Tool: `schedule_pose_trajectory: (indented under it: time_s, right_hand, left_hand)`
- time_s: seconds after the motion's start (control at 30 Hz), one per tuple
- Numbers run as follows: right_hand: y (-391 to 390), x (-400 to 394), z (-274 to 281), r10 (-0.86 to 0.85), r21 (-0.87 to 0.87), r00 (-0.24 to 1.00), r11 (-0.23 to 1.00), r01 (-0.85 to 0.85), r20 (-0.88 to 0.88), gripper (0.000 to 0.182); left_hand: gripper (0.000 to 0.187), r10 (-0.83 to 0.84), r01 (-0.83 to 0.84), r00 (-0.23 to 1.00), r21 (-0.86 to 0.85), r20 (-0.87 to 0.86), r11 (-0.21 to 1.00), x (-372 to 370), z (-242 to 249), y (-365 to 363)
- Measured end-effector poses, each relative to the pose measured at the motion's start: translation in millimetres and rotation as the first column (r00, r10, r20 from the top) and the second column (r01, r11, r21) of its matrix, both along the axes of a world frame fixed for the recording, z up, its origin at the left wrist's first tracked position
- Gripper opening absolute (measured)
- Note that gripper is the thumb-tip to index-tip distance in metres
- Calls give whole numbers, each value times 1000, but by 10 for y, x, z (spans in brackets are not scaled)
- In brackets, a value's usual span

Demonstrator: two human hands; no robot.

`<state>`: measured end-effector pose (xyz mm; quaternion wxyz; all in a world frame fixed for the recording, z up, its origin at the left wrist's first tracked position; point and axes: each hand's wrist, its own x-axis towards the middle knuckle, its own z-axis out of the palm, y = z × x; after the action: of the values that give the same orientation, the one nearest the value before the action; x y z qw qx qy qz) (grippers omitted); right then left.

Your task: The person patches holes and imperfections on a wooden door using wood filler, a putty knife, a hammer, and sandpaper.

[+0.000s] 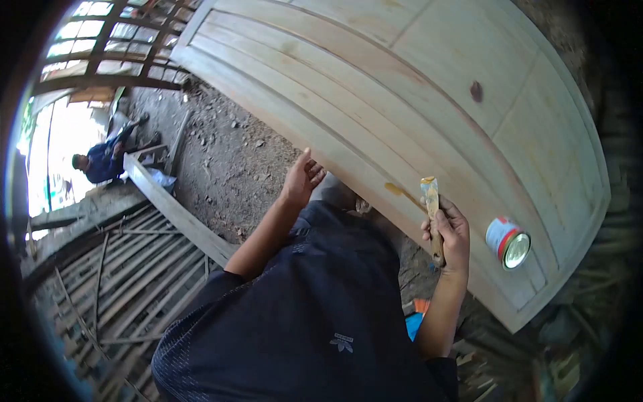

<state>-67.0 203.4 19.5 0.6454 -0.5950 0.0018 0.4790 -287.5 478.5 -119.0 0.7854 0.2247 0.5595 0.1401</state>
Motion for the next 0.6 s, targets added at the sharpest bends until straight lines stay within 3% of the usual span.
schedule_pose_trajectory:
  time_s: [0.1,0.17,0.33,0.4,0.47,0.5,0.53,0.57,0.6]
  right_hand:
    - [432,188,20,117,23,993,993,-117,4,36]
    - [686,268,43,200,11,979,980,-201,23,36]
    - [1570,237,-52,198,-72,979,978,-194,57,36]
    - [1866,181,-309,310,-185,916,945,-268,256,34]
    - [2181,166,-527,495,-430,707,855,-290,505,32]
    - [2326,204,-630,515,-474,700,835,-279,495,32]
    - [2479,268,-734,564,-508,378,826,-245,734,33]
    - [2589,324,-805,541,-529,-5,820,-220,841,34]
    - [2669,370,-834,569,-557,-9,801,-220,822,34]
  left_hand:
    - [51,46,-46,999,-18,4,999,-140,200,-52]
    - [65,39,-38,999,-30,37,999,-241,281,-3]
    - [75,153,-154,988,52,12,987,-392,65,712]
    - [67,113,-113,993,25,26,993,-435,-34,1105]
    - [66,76,-76,997,44,5,996,-440,-56,1476]
    - [67,66,-66,998,31,0,997,-471,-99,1655]
    - [68,32,-34,999,31,41,999,-522,-165,1823]
    - [68,15,-16,999,11,47,1000,-578,-259,1968]
    - [61,14,-13,998,-10,62,1000,-615,-259,2079]
